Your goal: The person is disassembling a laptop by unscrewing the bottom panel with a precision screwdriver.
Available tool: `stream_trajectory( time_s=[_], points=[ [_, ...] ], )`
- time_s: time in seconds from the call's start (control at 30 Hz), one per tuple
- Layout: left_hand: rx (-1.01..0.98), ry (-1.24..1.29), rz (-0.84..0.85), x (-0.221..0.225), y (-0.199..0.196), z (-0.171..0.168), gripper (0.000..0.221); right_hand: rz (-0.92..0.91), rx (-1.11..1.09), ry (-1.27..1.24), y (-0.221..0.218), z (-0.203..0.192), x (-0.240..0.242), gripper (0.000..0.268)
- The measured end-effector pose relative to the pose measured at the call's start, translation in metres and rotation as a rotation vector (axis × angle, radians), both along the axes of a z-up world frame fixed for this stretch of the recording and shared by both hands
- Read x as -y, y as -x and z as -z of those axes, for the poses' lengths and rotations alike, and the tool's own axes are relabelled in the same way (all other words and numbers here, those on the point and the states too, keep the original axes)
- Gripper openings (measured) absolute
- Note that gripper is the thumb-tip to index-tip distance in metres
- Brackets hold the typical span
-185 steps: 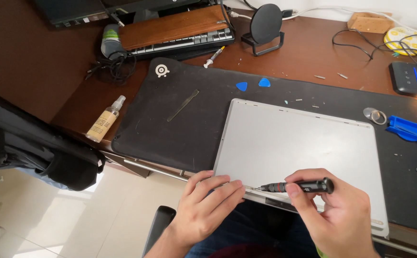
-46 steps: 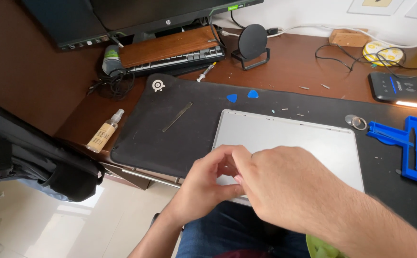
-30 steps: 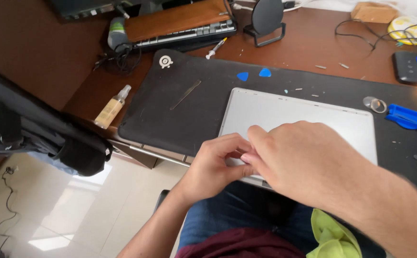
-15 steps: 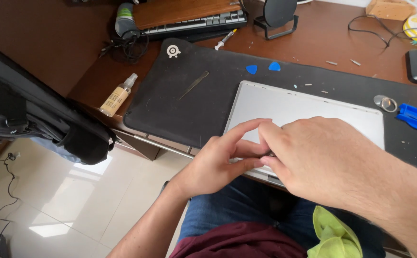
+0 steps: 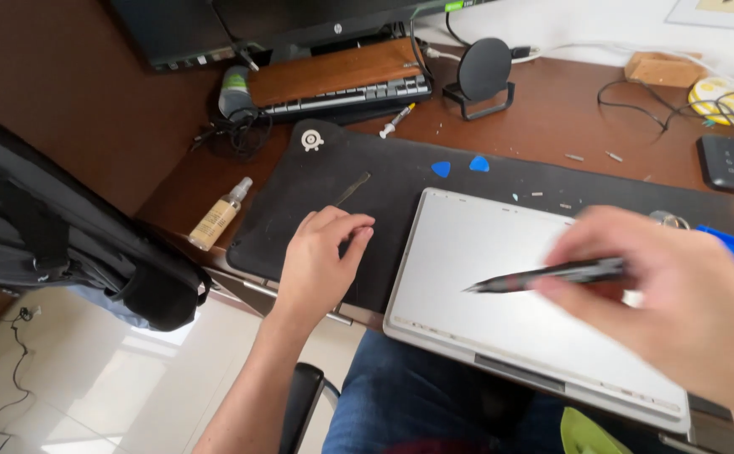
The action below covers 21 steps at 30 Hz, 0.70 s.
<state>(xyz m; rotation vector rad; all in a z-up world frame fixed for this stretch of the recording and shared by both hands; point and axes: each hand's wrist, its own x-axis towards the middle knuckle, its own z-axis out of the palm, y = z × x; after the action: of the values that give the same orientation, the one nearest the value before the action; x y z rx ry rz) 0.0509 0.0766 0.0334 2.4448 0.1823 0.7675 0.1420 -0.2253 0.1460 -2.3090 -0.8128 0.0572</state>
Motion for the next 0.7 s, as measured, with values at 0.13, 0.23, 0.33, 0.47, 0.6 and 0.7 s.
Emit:
stream_trajectory(
  time_s=[0.13,0.23,0.33,0.47,0.6,0.7],
  points=[
    [0.041,-0.192,0.047,-0.011,-0.028,0.014,0.024,-0.022,-0.321,-0.767,-0.056,0.093,0.071,0.006],
    [-0.144,-0.31,0.065,-0.016,-0.062,0.014,0.031,0.145,-0.486,-1.011,-0.09,0.15,0.124,0.016],
    [-0.173,-0.388,0.073,-0.024,-0.112,0.009,0.028,0.139,-0.626,-1.164,-0.099,0.181,0.155,0.02],
    [-0.219,-0.463,0.059,-0.029,-0.184,-0.002,0.014,0.181,-0.52,-1.254,-0.101,0.212,0.174,0.027],
    [-0.337,-0.473,0.001,-0.025,-0.251,0.01,0.02,0.08,-0.471,-1.368,-0.094,0.224,0.183,0.022],
    [-0.369,-0.429,0.003,-0.026,-0.277,0.016,0.022,0.027,-0.492,-1.415,-0.085,0.206,0.175,0.023]
  ],
)
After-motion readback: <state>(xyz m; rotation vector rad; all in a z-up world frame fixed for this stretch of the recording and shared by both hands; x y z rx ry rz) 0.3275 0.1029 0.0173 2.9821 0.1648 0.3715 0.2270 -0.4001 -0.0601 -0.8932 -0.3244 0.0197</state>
